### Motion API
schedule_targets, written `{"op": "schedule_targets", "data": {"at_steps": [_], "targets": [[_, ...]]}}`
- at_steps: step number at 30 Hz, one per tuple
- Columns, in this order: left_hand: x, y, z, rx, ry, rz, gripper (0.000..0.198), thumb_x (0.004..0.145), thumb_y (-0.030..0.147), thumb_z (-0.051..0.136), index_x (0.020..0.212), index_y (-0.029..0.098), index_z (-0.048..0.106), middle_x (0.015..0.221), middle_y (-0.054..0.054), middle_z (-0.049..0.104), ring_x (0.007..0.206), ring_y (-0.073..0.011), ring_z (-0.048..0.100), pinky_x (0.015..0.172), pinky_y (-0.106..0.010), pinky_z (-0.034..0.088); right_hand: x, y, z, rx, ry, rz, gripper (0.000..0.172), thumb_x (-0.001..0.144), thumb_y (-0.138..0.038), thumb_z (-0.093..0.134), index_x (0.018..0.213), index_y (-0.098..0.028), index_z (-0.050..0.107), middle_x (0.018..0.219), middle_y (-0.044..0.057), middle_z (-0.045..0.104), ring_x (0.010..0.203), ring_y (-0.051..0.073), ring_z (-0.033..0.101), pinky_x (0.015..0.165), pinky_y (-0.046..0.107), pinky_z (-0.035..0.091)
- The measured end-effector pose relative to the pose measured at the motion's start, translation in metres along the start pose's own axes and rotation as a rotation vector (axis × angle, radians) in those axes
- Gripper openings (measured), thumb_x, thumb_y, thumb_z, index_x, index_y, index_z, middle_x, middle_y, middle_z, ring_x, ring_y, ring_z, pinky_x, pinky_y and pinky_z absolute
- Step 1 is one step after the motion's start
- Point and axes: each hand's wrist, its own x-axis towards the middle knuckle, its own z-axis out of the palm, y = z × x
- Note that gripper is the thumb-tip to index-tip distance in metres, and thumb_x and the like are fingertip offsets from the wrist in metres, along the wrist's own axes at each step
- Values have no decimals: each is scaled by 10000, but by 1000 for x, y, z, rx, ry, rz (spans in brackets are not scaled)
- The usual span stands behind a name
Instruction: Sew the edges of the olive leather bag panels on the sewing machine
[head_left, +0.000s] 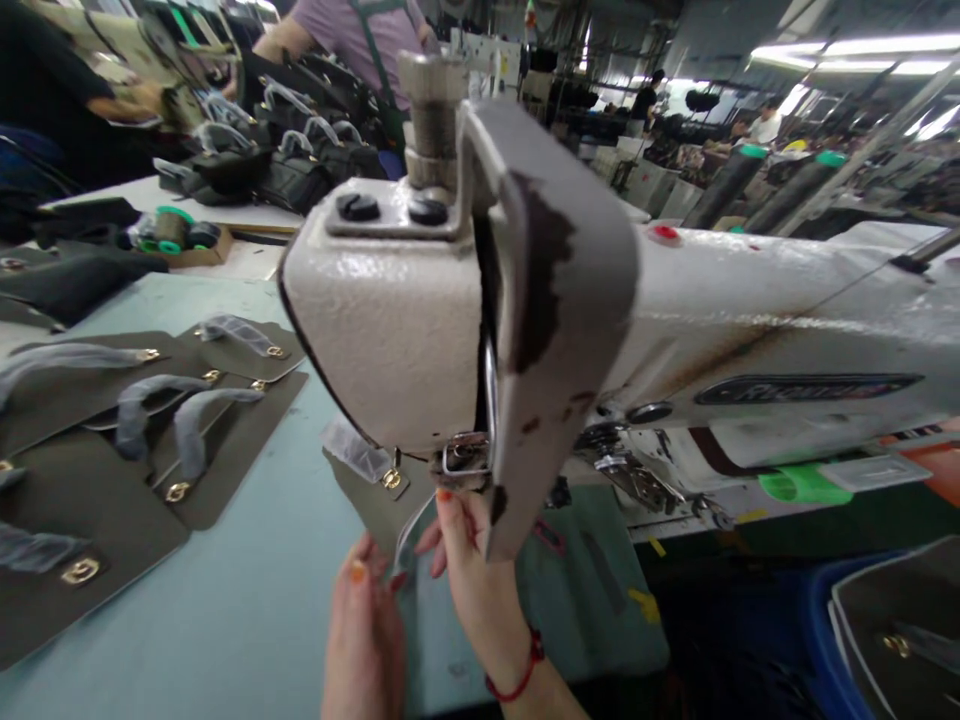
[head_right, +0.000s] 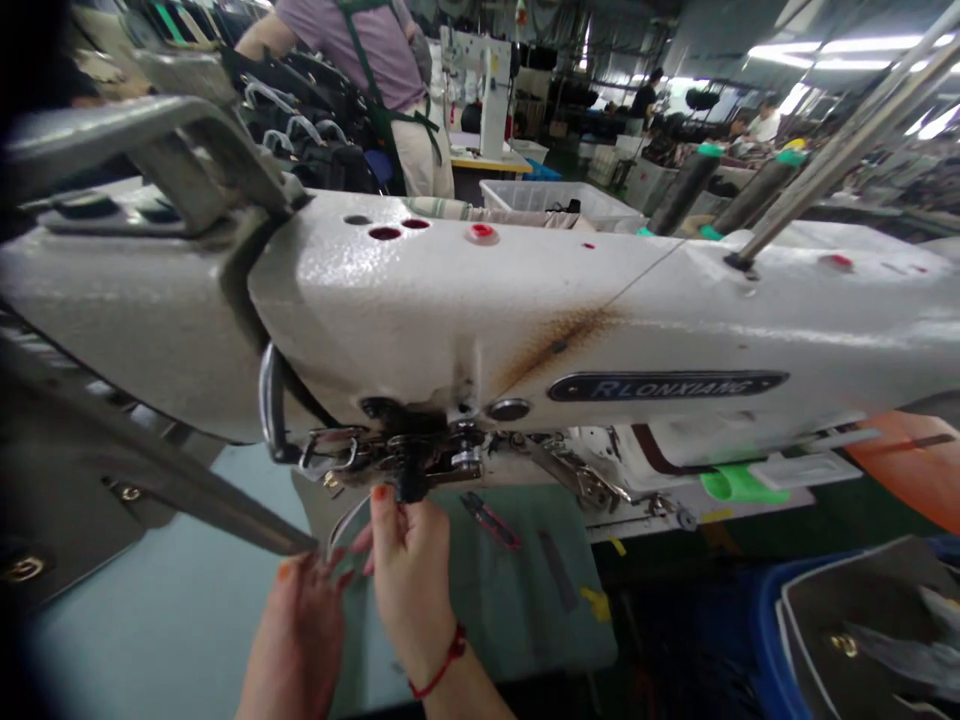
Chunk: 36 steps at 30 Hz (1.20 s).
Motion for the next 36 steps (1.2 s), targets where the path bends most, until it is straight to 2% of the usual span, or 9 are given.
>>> {"op": "schedule_targets", "data": {"at_steps": [2,3,6,9,13,18,27,31,36], "targets": [[26,-2,-30,180,82,244,461,902,504,405,1270,242,496,1210,-91,589,1125,-272,541,904,-398,464,1,0,10,29,-3,50,538,938,-541,380,546,-186,480,421,-8,504,371,85,451,428,192,341],[45,2,-42,288,35,394,464,901,476,431,1302,244,467,1303,-98,532,1204,-283,489,971,-419,425,3,0,15,36,7,59,541,934,-543,383,531,-190,457,419,-8,499,377,87,452,426,191,339],[112,27,-52,657,-479,776,471,860,535,475,1198,222,572,1347,-124,521,1260,-337,436,1056,-484,332,9,1,24,29,61,0,506,937,-502,386,531,-200,399,449,-17,466,422,92,455,428,185,334],[161,52,-37,870,-920,818,538,816,627,453,1073,204,665,1122,-142,665,1070,-337,574,942,-437,443,14,4,25,2,37,-39,493,940,-464,369,524,-201,388,437,-26,428,405,90,450,399,187,302],[175,73,-22,1026,-1130,774,435,784,589,521,943,238,722,913,-110,710,891,-291,633,816,-348,503,16,5,18,-56,-11,-36,502,930,-443,381,490,-201,367,416,-22,421,398,89,437,396,197,282],[155,90,-22,1006,-1137,772,375,773,562,562,949,271,719,973,-84,696,927,-267,624,821,-325,497,15,-4,6,-109,-33,-68,469,923,-436,388,519,-199,366,465,-25,381,491,101,397,459,206,307],[101,94,-27,1167,-774,1080,569,804,517,586,1319,287,509,1194,-94,552,1075,-298,511,976,-457,383,18,-5,-19,-125,-141,-94,389,895,-390,444,574,-181,374,549,-38,346,537,87,326,489,214,255],[80,93,-26,1238,-614,1179,589,829,520,558,1342,246,471,1167,-116,522,1042,-300,499,922,-462,406,13,-9,-28,-159,-178,-77,389,897,-382,450,573,-179,379,566,-34,336,557,93,324,493,214,247],[74,98,-18,1298,-570,1155,537,849,534,518,1300,244,504,1168,-119,533,1055,-310,494,898,-470,408,2,-1,-35,-122,-168,-59,408,916,-430,447,596,-178,436,572,-29,389,557,103,398,501,204,305]]}}
